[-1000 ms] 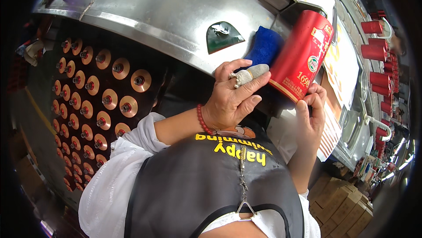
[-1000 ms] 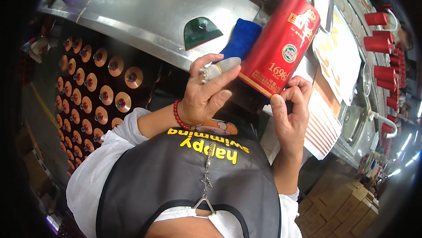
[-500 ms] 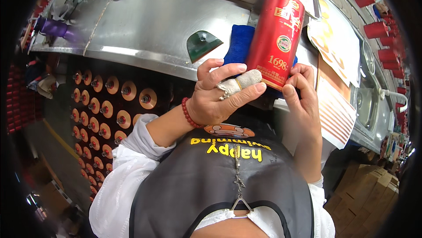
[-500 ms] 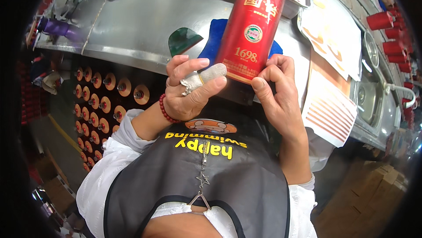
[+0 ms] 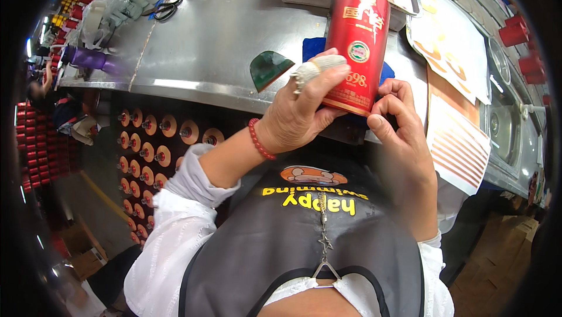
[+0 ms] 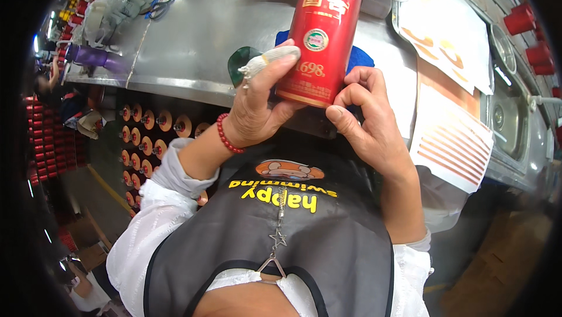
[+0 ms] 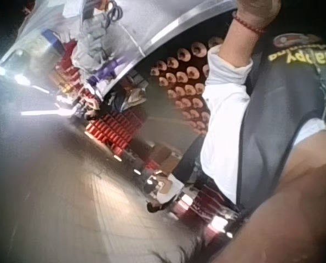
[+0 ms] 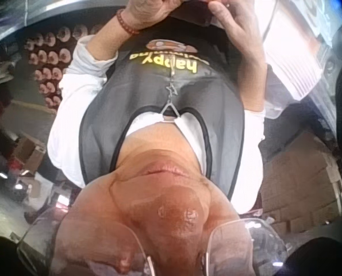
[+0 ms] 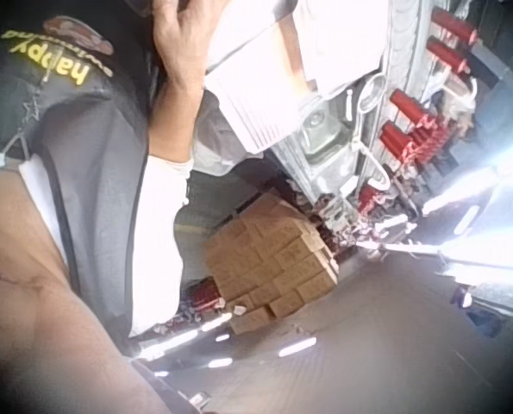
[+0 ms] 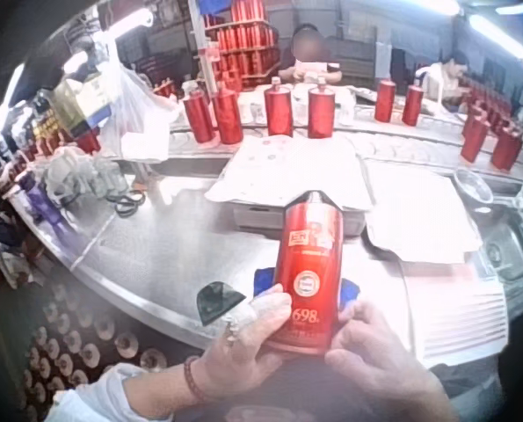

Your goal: The person picks red cylindrical containers from a tray, applies a gold circular label to the top, and uses a green abrasive pad to rub the top surface. They then apply a red rectangular label to the side of the container and place it on the counter.

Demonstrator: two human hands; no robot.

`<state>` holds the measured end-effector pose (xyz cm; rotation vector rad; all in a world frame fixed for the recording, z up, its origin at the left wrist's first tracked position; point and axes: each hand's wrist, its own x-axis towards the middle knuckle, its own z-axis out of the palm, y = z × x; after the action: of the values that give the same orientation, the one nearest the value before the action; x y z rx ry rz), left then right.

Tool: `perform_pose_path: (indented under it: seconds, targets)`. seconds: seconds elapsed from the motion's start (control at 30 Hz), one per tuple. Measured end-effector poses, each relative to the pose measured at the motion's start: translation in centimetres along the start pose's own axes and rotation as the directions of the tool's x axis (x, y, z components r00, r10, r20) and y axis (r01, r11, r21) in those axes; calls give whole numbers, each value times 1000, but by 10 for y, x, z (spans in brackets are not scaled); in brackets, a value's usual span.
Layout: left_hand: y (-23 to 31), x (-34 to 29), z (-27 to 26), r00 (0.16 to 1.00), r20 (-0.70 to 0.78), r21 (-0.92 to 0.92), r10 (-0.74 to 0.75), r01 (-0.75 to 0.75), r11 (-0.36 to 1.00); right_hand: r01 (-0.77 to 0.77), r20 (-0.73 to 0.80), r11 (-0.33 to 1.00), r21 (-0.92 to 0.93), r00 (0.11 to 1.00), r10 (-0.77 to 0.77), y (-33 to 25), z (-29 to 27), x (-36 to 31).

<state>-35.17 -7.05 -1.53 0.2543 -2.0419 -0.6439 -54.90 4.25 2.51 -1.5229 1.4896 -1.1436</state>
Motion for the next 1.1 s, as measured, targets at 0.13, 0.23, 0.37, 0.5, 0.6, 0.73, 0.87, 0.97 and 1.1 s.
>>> perform_pose_path:
  seconds: [0.13,0.23,0.37,0.5,0.6,0.73,0.87,0.97,1.1]
  targets:
    - [-3,-15,-2,998,-35,150,45,-40,988,-13,39,999,36,999,12,4,-8,0]
    - [3,-17,-17,965,94,241,245,-261,935,-30,35,998,63,999,28,9,-16,-5]
    - [13,-3,-20,954,153,169,258,-283,944,-32,31,996,80,999,30,18,-20,-9]
    - [16,15,-13,868,286,298,405,-482,824,-49,28,994,98,999,46,20,-20,-11]
    - [11,22,-3,921,286,202,264,-327,923,-31,18,995,93,999,29,21,-19,-11]
    - [0,0,-1,995,39,105,97,-101,989,-6,31,997,79,1000,4,13,-19,-5]
    - [3,-11,-13,985,79,195,153,-166,967,-16,24,997,78,1000,14,11,-24,-6]
    - [13,-13,-18,979,113,233,172,-194,953,21,8,996,83,1000,-21,8,-25,-8]
    - [17,-7,-18,947,200,318,252,-306,897,-5,-18,996,85,1000,6,19,-23,-8]
